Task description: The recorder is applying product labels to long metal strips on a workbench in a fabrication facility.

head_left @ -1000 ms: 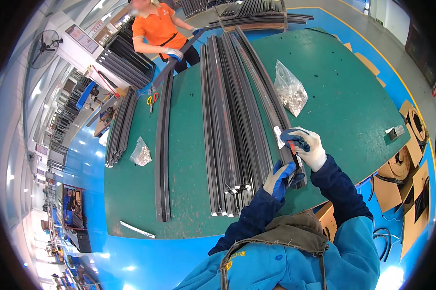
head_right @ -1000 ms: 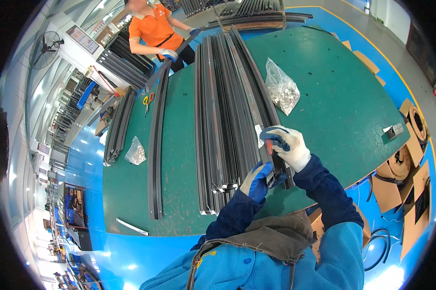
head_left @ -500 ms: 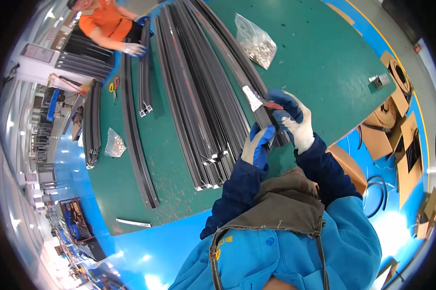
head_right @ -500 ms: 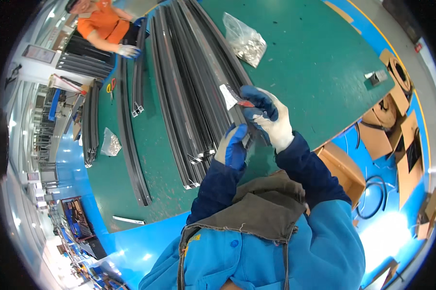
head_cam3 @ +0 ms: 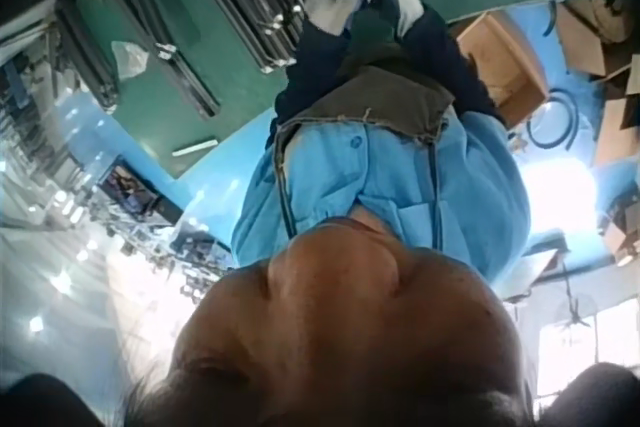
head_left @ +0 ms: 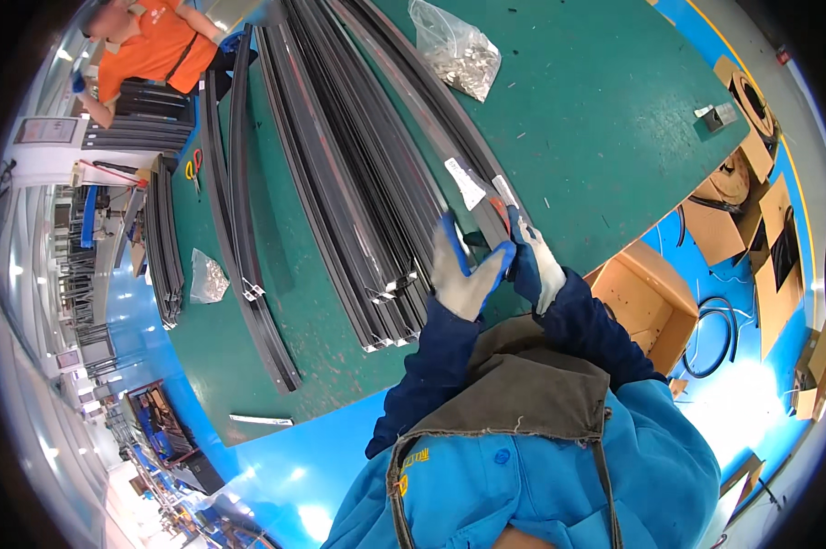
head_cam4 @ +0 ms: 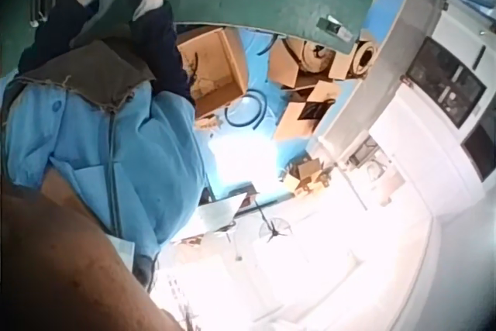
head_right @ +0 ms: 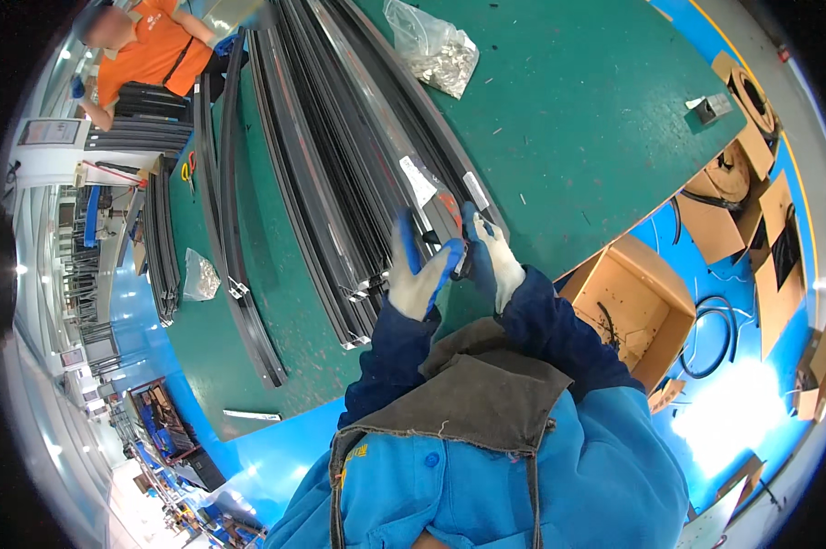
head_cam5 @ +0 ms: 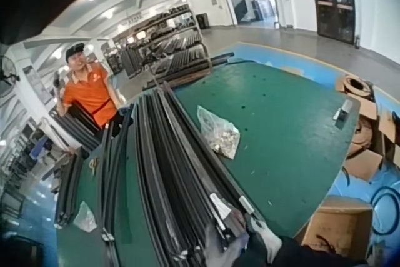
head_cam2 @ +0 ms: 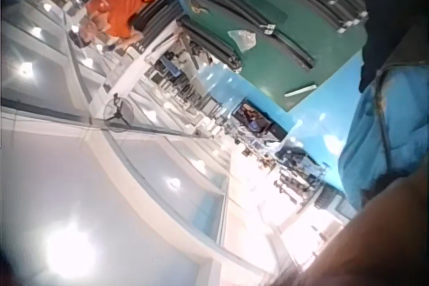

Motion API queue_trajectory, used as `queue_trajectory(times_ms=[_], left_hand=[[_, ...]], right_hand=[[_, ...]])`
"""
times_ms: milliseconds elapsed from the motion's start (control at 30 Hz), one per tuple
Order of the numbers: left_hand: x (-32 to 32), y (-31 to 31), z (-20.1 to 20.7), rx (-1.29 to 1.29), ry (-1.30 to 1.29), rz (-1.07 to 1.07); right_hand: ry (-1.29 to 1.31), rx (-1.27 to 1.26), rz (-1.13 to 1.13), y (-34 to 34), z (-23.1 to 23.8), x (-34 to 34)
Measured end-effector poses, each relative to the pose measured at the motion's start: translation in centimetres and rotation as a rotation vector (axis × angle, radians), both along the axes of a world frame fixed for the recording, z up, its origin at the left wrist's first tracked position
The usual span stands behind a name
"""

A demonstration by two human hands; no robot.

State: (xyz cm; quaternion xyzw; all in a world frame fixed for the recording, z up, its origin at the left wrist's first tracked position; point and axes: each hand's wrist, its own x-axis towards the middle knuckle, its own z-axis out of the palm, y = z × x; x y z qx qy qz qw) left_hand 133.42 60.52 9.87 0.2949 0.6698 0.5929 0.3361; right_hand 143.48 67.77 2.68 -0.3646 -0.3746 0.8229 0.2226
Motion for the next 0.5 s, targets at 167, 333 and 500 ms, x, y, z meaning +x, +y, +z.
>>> queue_trajectory(times_ms=[167, 333, 500], left_hand=[[-2.0, 0.0, -0.5, 0.071, 0.278, 0.076], [-3.9, 2.3, -1.1, 0.058, 0.105, 0.005], [-5.2, 5.2, -0.2, 0.047, 0.192, -0.011]], right_hand=[[0.456, -0.507, -0.017, -0.5, -2.0, 0.8], [0.616, -0.720, -0.048, -0.1, -1.0, 0.9], [0.521, -0.664, -0.101, 0.0, -0.9, 0.4]])
